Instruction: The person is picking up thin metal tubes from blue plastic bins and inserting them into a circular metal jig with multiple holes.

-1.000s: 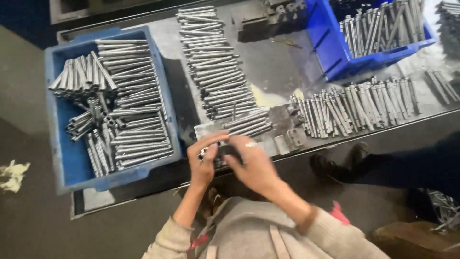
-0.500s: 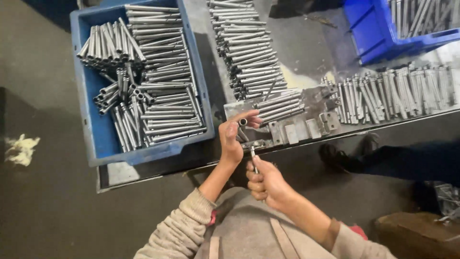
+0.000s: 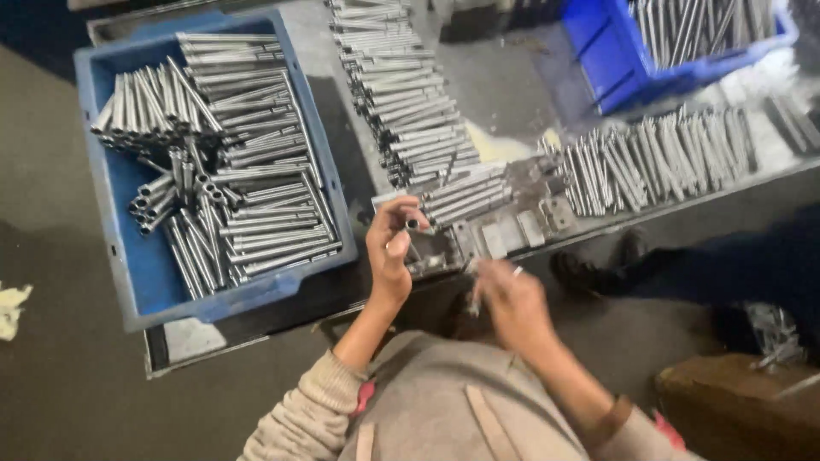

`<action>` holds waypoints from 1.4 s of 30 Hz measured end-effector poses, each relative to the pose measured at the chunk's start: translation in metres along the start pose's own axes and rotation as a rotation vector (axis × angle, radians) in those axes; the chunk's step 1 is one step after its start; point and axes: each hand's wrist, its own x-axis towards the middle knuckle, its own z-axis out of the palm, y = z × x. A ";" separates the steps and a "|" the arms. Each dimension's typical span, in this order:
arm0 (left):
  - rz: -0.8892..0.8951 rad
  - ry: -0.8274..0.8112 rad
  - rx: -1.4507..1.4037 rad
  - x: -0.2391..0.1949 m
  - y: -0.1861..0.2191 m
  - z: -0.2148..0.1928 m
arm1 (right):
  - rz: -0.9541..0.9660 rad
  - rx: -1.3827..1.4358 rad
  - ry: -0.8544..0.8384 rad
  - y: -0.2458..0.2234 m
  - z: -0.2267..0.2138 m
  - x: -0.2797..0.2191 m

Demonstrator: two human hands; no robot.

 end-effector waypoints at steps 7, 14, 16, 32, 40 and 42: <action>0.020 0.025 0.047 0.006 0.009 0.004 | -0.393 -0.334 -0.075 0.035 -0.035 0.066; -0.016 0.076 0.095 -0.002 -0.009 -0.005 | -0.407 -0.318 -0.301 0.063 -0.038 0.048; -0.001 0.088 0.085 0.005 -0.015 -0.003 | -0.424 -0.307 -0.330 0.072 -0.063 0.043; 0.068 0.147 0.210 0.005 0.009 0.010 | -0.068 0.110 -0.036 -0.028 -0.018 0.093; 0.062 0.123 0.207 0.003 0.013 0.005 | 0.084 0.427 0.059 -0.078 0.020 0.058; -0.029 0.120 0.081 0.000 0.008 0.006 | 0.543 0.947 -0.107 -0.075 0.032 0.015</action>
